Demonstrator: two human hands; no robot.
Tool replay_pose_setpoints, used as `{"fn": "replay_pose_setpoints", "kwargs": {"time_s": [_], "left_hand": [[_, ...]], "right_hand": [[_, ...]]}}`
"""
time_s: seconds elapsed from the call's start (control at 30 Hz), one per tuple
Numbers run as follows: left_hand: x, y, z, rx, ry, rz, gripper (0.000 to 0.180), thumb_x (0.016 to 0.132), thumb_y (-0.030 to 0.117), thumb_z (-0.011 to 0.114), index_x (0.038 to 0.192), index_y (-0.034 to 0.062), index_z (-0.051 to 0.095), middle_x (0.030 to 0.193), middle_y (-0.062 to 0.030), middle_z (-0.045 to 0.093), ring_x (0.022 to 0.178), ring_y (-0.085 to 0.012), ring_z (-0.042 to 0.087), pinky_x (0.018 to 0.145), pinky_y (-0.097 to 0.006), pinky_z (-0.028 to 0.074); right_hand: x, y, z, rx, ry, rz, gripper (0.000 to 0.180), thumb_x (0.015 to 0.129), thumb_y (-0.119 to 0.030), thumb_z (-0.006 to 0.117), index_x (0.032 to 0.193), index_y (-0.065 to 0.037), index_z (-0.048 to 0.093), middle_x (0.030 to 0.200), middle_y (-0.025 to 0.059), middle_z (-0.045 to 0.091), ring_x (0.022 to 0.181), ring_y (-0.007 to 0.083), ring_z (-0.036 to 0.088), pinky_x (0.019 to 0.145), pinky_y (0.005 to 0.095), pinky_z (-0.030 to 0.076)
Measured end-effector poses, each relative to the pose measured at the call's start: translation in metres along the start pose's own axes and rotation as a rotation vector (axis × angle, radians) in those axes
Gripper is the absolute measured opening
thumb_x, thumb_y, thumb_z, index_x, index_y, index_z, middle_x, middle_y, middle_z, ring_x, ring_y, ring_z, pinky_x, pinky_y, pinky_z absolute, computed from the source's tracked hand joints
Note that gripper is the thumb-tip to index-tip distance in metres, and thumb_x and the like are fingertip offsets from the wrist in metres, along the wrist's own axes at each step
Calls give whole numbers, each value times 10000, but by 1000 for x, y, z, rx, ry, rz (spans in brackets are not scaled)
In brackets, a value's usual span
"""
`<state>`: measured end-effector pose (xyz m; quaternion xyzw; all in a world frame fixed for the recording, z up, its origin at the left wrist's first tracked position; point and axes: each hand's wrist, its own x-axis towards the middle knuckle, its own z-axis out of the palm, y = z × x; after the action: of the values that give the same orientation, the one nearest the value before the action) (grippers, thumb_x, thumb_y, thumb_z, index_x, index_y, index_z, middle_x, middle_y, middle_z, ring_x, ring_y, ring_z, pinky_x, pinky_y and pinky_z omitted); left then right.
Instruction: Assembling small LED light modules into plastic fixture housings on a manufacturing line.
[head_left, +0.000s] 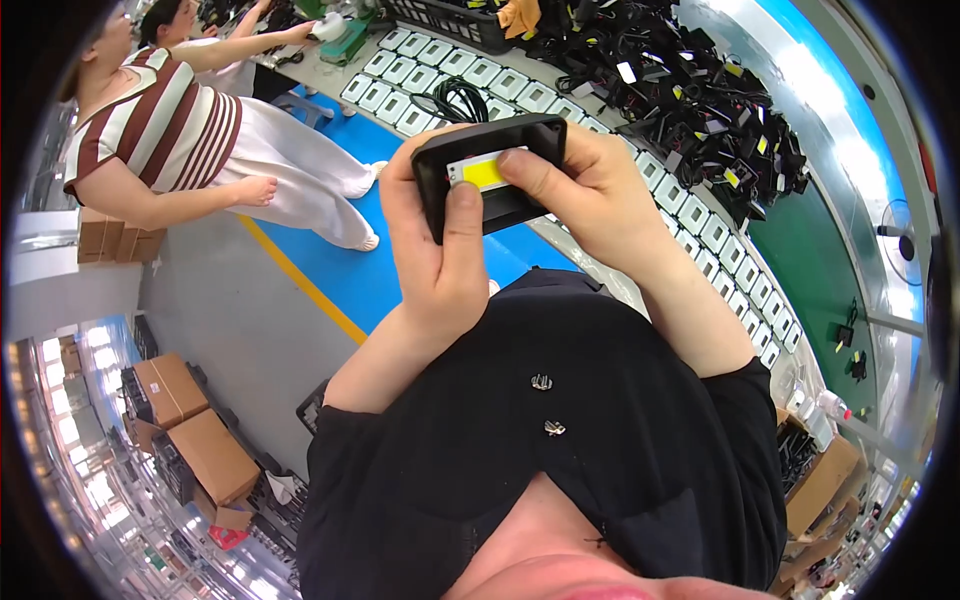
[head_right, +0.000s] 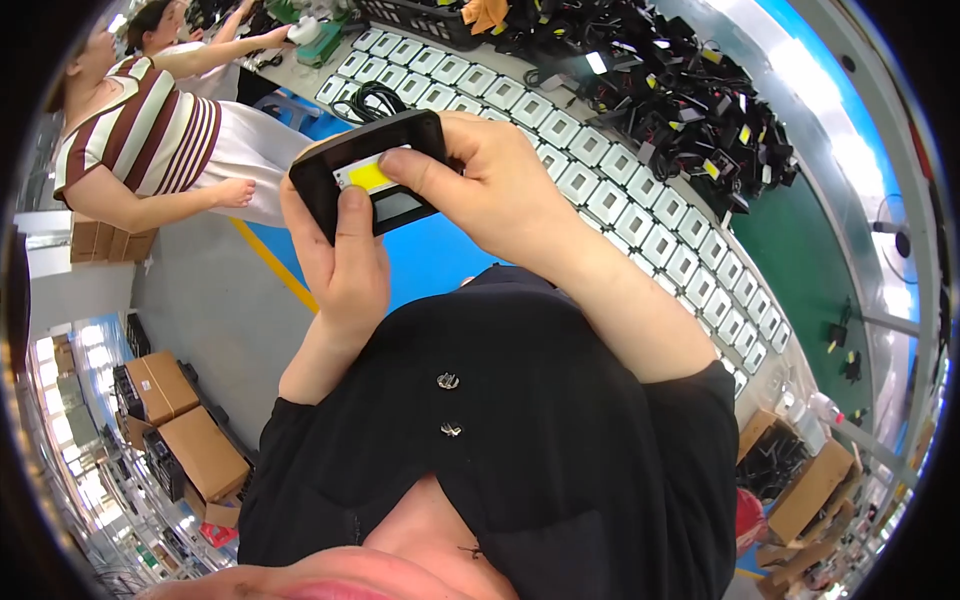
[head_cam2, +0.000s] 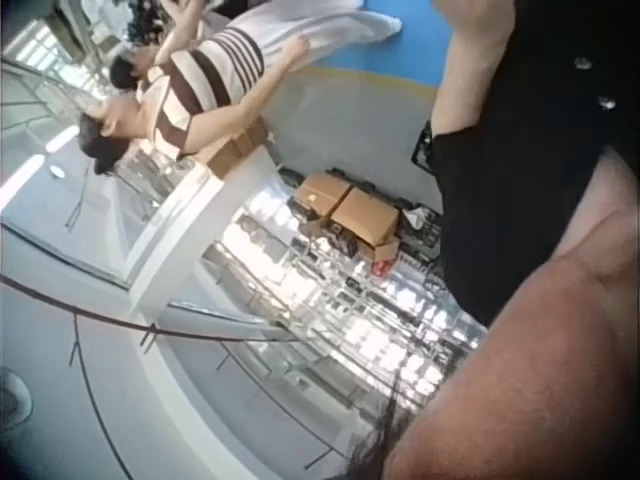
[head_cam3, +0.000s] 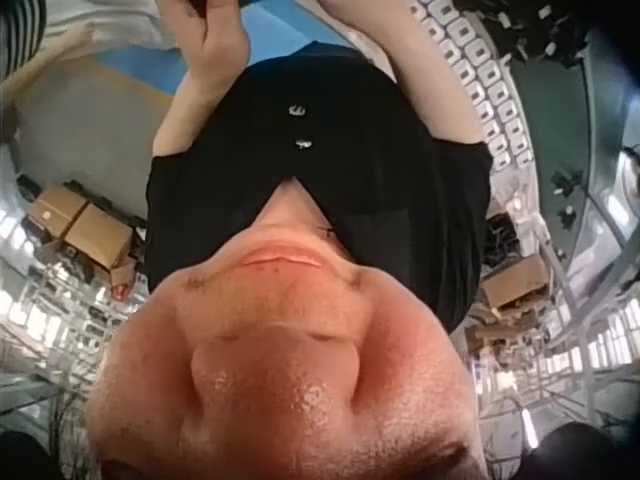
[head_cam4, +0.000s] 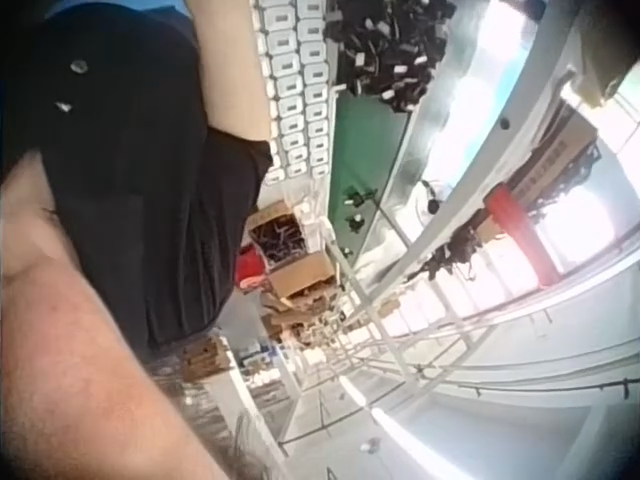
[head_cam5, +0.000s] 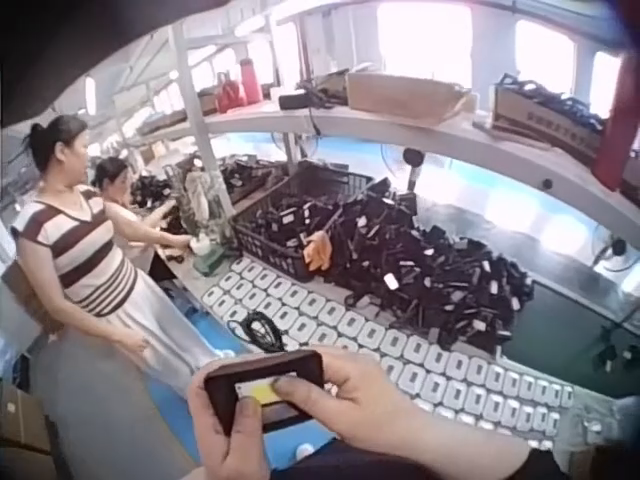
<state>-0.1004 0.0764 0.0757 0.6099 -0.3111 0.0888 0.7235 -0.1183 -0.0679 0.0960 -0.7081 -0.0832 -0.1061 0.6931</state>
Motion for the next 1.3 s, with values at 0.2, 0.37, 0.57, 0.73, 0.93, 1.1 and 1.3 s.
{"fn": "replay_pose_setpoints", "kwargs": {"time_s": [0.2, 0.37, 0.57, 0.73, 0.93, 1.1, 1.3], "left_hand": [[17, 7, 4, 45, -65, 30, 283, 858, -13, 524, 1108, -14, 393, 1059, -132, 560, 966, -181, 551, 887, -297, 416], [14, -5, 12, 57, 33, 55, 245, 868, 16, 524, 1083, -3, 408, 1047, -121, 556, 949, -146, 538, 860, -263, 409], [15, -16, 2, -45, 169, -33, 240, 889, 59, 509, 1095, 4, 398, 1012, -78, 508, 923, -118, 511, 823, -243, 418], [21, -28, -25, 6, 216, -77, 245, 887, 48, 503, 1099, 5, 388, 1005, -88, 511, 917, -124, 518, 815, -249, 428], [22, -20, -80, -74, -56, -506, 381, 856, 33, 516, 1200, 13, 352, 1035, -99, 496, 806, -111, 536, 695, -271, 477], [-17, -32, -155, -19, -56, -658, 464, 910, 137, 441, 1327, 18, 276, 1290, -153, 386, 904, -212, 610, 675, -285, 496], [-24, -44, -188, 84, 32, -775, 378, 930, 158, 421, 1275, 14, 366, 1286, -128, 412, 914, -210, 612, 678, -261, 486]], "right_hand": [[-3, -2, -7, -392, 127, -224, 132, 762, -146, 655, 756, -17, 629, 626, 98, 530, 566, 244, 510, 509, 331, 389], [2, -5, -8, -428, 125, -279, 111, 763, -140, 649, 765, -29, 646, 621, 106, 538, 565, 254, 529, 504, 328, 399], [25, 1, -4, -365, -92, -84, 177, 762, -138, 643, 744, 29, 587, 661, 131, 551, 572, 214, 530, 522, 320, 409], [44, 19, 24, -481, -41, -121, 155, 758, -129, 645, 770, 12, 583, 669, 123, 549, 598, 246, 537, 548, 334, 412], [67, 43, 36, -89, -341, 366, 241, 780, -150, 635, 960, 3, 590, 801, 45, 621, 698, 97, 536, 638, 269, 450], [96, 86, 39, 97, -472, 755, 237, 747, -242, 676, 866, -70, 564, 712, -10, 550, 594, 46, 470, 515, 196, 372], [246, 113, -13, 456, 124, 281, 414, 825, -364, 624, 1028, -9, 564, 967, 52, 589, 842, 88, 526, 729, 208, 424]]}}
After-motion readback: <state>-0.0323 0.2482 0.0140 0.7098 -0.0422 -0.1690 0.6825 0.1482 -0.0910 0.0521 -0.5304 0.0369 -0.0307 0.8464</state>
